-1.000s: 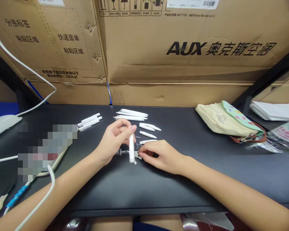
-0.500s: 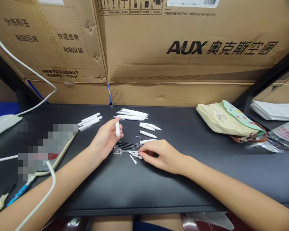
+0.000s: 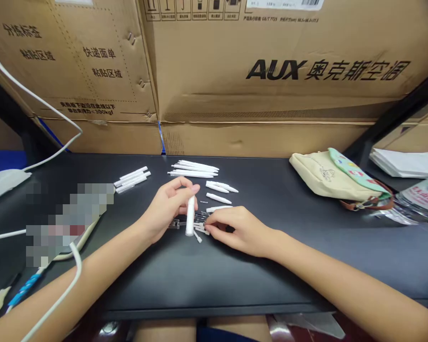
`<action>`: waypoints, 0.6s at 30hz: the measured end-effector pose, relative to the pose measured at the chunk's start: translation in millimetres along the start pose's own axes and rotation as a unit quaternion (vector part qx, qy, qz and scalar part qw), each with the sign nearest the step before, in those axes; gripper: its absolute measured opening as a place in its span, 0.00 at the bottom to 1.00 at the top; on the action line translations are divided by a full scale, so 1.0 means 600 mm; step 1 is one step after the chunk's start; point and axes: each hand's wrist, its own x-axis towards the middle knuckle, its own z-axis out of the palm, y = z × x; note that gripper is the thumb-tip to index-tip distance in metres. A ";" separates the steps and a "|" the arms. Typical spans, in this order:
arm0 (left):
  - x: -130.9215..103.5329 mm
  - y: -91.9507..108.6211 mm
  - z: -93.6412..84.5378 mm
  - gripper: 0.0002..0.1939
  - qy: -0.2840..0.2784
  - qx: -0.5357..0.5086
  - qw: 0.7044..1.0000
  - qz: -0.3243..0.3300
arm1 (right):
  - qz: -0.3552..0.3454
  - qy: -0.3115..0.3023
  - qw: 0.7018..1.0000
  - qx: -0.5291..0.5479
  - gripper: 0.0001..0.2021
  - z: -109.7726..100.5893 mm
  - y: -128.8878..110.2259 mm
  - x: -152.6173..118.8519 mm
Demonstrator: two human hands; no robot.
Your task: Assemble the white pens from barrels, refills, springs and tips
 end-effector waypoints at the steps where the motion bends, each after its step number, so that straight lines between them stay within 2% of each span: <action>1: 0.002 0.000 -0.002 0.15 0.012 -0.004 1.000 -0.001 | 0.000 0.000 1.000 0.000 0.07 0.000 0.000 0.000; 5: 0.009 -0.001 -0.008 0.15 0.036 -0.056 0.998 -0.017 | 0.001 -0.001 1.000 -0.003 0.07 0.000 0.000 0.000; 9: 0.017 -0.004 -0.015 0.12 0.080 -0.129 0.987 -0.061 | 0.002 -0.003 1.000 -0.007 0.07 0.001 0.000 0.000; 12: 0.018 -0.005 -0.017 0.11 0.097 -0.130 0.985 -0.063 | 0.001 -0.004 1.000 -0.005 0.06 0.000 0.000 -0.001; 15: 0.012 -0.004 -0.012 0.13 0.069 -0.074 0.995 -0.023 | 0.001 -0.004 1.000 -0.002 0.06 0.000 0.000 0.000; 18: -0.001 -0.002 0.001 0.14 0.002 -0.008 1.000 0.005 | 0.003 -0.004 1.000 0.001 0.06 0.000 0.000 0.000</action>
